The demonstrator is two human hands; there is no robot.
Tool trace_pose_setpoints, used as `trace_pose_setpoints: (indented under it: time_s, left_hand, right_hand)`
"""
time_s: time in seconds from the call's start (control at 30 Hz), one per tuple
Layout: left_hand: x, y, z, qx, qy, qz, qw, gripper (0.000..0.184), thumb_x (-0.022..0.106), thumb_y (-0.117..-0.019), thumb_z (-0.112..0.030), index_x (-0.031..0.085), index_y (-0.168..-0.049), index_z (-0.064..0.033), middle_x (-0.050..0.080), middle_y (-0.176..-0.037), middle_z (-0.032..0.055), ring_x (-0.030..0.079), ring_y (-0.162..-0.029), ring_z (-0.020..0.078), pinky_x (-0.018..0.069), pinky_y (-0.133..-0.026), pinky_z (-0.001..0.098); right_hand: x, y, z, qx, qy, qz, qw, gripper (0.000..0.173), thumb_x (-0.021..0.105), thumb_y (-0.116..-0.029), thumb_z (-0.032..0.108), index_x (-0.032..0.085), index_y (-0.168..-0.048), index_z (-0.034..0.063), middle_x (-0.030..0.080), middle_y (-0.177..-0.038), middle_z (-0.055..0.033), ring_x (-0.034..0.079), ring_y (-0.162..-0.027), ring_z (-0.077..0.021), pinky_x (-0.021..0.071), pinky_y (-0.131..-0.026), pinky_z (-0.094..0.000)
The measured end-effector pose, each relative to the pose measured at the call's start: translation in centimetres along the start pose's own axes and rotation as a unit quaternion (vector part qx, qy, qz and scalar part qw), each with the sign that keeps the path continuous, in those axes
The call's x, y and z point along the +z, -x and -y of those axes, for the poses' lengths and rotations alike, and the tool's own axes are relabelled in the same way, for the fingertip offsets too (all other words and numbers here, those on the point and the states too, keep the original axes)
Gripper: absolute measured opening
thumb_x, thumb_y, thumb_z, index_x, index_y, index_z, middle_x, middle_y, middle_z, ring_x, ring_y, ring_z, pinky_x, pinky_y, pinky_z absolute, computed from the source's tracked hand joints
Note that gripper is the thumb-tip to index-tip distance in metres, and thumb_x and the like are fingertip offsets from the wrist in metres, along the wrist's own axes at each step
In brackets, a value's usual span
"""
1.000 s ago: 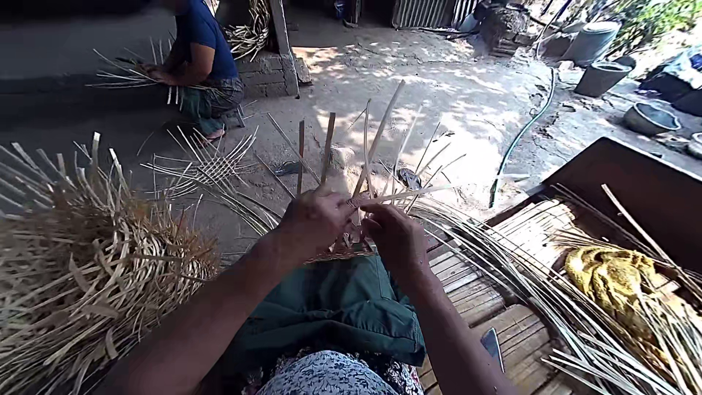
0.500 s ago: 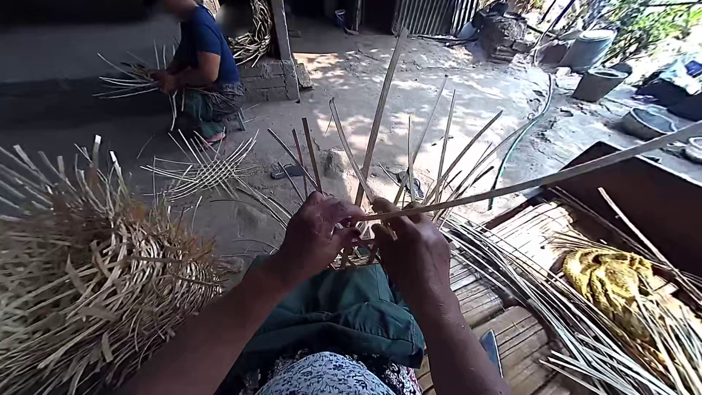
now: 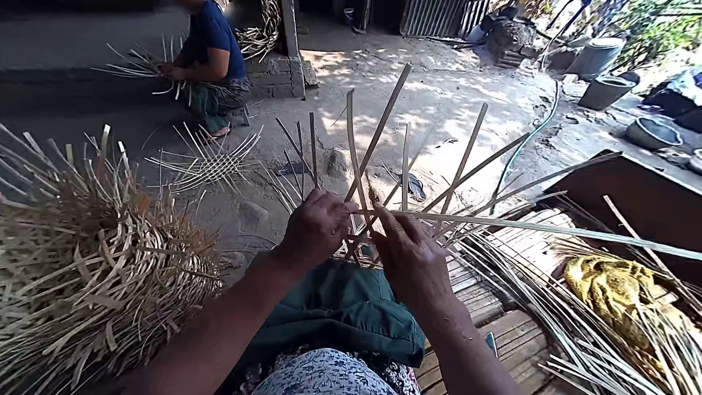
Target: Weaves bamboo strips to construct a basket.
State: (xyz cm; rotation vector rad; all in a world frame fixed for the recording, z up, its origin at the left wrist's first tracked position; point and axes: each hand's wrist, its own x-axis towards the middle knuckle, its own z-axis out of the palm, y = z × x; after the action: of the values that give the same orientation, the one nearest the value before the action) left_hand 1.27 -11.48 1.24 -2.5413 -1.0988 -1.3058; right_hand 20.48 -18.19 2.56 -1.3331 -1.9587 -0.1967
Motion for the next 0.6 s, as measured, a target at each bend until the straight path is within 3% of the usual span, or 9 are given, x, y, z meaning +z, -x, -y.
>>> trace_pose_setpoints:
  time_s: [0.07, 0.1, 0.17, 0.2, 0.27, 0.33, 0.4, 0.47, 0.6]
  left_hand:
    - [-1.3, -0.6, -0.9, -0.059, 0.074, 0.046, 0.994, 0.024, 0.067, -0.0893, -0.012, 0.08, -0.11, -0.0144, 0.071, -0.098, 0.0035, 0.064, -0.089, 0.0177, 0.0533, -0.076, 0.0342]
    - [-2.0, -1.0, -1.0, -0.096, 0.123, 0.076, 0.985, 0.03, 0.069, -0.0894, -0.011, 0.075, -0.118, -0.0141, 0.07, -0.096, 0.0001, 0.062, -0.082, 0.0115, 0.0539, -0.071, 0.0292]
    - [-3.1, -1.8, -0.7, -0.151, 0.176, 0.122, 0.965, 0.044, 0.067, -0.0947, -0.016, 0.061, -0.138, -0.0146, 0.064, -0.078, -0.0039, 0.056, -0.061, 0.0064, 0.0516, -0.057, 0.0258]
    - [-3.4, -2.0, -0.7, -0.163, 0.171, 0.134, 0.962, 0.045, 0.067, -0.0969, -0.022, 0.06, -0.141, -0.0152, 0.06, -0.069, -0.0042, 0.053, -0.056, 0.0071, 0.0499, -0.054, 0.0279]
    - [-3.6, -2.3, -1.1, -0.179, 0.163, 0.145, 0.959, 0.032, 0.069, -0.0964, -0.027, 0.072, -0.126, -0.0166, 0.057, -0.064, -0.0048, 0.052, -0.054, 0.0074, 0.0485, -0.055, 0.0308]
    - [-3.4, -2.2, -1.5, -0.19, 0.216, 0.144, 0.947, 0.013, 0.068, -0.098, -0.024, 0.071, -0.108, -0.0157, 0.062, -0.067, -0.0069, 0.057, -0.057, 0.0031, 0.051, -0.057, 0.0257]
    - [-2.6, -1.5, -1.2, -0.178, 0.291, 0.13, 0.931, 0.01, 0.064, -0.1008, -0.019, 0.067, -0.105, -0.01, 0.07, -0.079, -0.0032, 0.067, -0.068, 0.0051, 0.0589, -0.064, 0.0259]
    - [-1.9, -0.6, -0.9, -0.152, 0.33, 0.103, 0.926, 0.011, 0.061, -0.102, -0.016, 0.066, -0.104, -0.007, 0.072, -0.088, -0.0003, 0.069, -0.074, 0.0073, 0.0608, -0.068, 0.0268]
    - [-1.5, 0.2, -1.2, -0.106, 0.32, 0.015, 0.941, 0.014, 0.068, -0.0976, -0.013, 0.068, -0.107, -0.0026, 0.073, -0.094, 0.001, 0.068, -0.075, 0.0043, 0.06, -0.069, 0.023]
  right_hand:
    - [-0.5, -0.1, -0.6, 0.002, 0.046, 0.029, 0.999, 0.029, 0.065, -0.0955, 0.015, 0.073, -0.122, 0.0078, 0.069, -0.089, -0.0143, 0.07, -0.072, -0.0312, 0.0571, -0.057, -0.046]
    - [-1.1, -0.3, -1.0, -0.008, 0.038, 0.054, 0.998, 0.026, 0.064, -0.0946, 0.016, 0.074, -0.117, 0.0082, 0.069, -0.085, -0.0128, 0.069, -0.068, -0.0305, 0.0565, -0.055, -0.047]
    - [-2.1, -0.5, -1.6, -0.041, 0.003, 0.1, 0.994, 0.021, 0.061, -0.0973, 0.021, 0.074, -0.11, 0.0117, 0.071, -0.084, -0.0081, 0.069, -0.064, -0.026, 0.0561, -0.053, -0.0467]
    - [-2.3, -0.6, -1.6, -0.052, -0.006, 0.111, 0.992, 0.022, 0.058, -0.0997, 0.026, 0.074, -0.108, 0.0136, 0.071, -0.082, -0.0062, 0.068, -0.062, -0.0243, 0.0547, -0.051, -0.046]
    - [-2.1, -0.6, -1.3, -0.047, 0.0, 0.104, 0.993, 0.028, 0.054, -0.1028, 0.035, 0.074, -0.1, 0.0151, 0.069, -0.075, -0.005, 0.067, -0.057, -0.0245, 0.0506, -0.046, -0.0458]
    - [-2.0, -0.7, -1.1, -0.02, 0.014, 0.086, 0.996, 0.03, 0.054, -0.1031, 0.036, 0.071, -0.091, 0.0148, 0.064, -0.067, -0.0046, 0.064, -0.054, -0.025, 0.0471, -0.044, -0.0455]
    - [-2.2, -1.0, -1.1, 0.013, 0.02, 0.089, 0.996, 0.031, 0.057, -0.1011, 0.036, 0.068, -0.084, 0.0118, 0.059, -0.06, -0.0059, 0.062, -0.051, -0.0266, 0.0452, -0.043, -0.0472]
    - [-2.7, -1.1, -0.9, 0.044, 0.012, 0.108, 0.993, 0.031, 0.06, -0.0998, 0.035, 0.067, -0.081, 0.0106, 0.058, -0.056, -0.0067, 0.063, -0.052, -0.0279, 0.0461, -0.045, -0.0493]
    - [-2.9, -1.1, -0.6, 0.088, -0.012, 0.126, 0.988, 0.035, 0.06, -0.0997, 0.039, 0.067, -0.08, 0.0111, 0.057, -0.057, -0.0061, 0.062, -0.054, -0.0272, 0.0465, -0.048, -0.0496]
